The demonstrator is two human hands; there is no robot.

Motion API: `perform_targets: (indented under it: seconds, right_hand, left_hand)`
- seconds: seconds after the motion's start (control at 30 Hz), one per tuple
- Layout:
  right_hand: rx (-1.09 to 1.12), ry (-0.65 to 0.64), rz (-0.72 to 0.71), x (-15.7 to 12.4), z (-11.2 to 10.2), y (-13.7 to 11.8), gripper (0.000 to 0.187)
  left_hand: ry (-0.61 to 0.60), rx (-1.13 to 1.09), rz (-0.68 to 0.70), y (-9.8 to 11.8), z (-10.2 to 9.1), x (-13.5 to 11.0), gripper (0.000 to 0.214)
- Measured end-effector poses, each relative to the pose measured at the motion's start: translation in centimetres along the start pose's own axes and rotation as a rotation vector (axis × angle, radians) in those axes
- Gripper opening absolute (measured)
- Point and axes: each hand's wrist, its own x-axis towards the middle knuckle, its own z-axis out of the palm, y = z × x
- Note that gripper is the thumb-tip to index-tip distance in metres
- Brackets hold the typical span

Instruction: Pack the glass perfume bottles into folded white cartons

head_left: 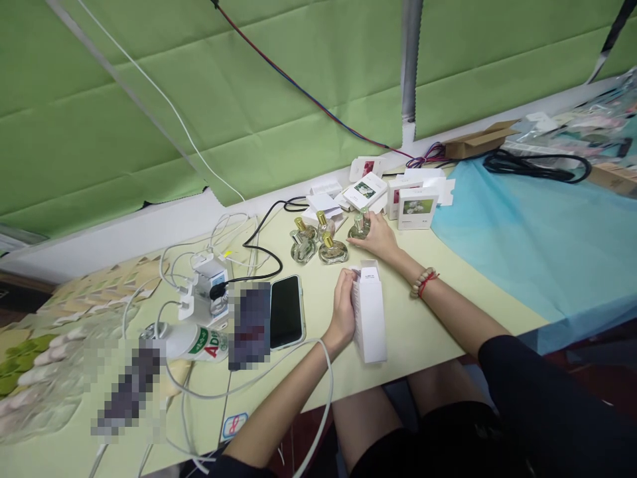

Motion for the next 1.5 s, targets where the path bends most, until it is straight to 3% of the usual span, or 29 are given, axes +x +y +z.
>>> perform_targets:
  seconds: [0.17,0.37,0.53,0.7,1.13,1.5]
  right_hand:
    - [0.169,-0.027,-0.084,0.5,0.6,1.1,0.07]
    - [0.332,-0.183,-0.135,1.2,1.0,2.6,0.095]
    - [0.184,-0.231,-0.125,1.0,0.2,2.5,0.097]
    - [0.099,-0.207,-0.141,0.9,0.0,2.0,0.08]
    - [-0.317,-0.231,-0.069,-0.3,1.2,1.9,0.068]
    - [-0.346,-0.238,-0.11,-0.5,1.5,1.7,0.053]
  left_hand:
    - [-0.005,-0.01,-0.004,0.0,0.0,0.0,0.031]
    - [-0.013,-0.002,-0.009,-0.2,-0.1,-0.1,0.031]
    - [-0.008,0.007,0.0,-0.2,-0.1,-0.1,0.032]
    - [-0.02,0.005,0.011,-0.1,0.0,-0.1,0.03]
    - [-0.023,0.026,0.017,0.2,0.1,-0.2,0.031]
    - [-0.029,0.038,0.027,0.2,0.1,-0.3,0.031]
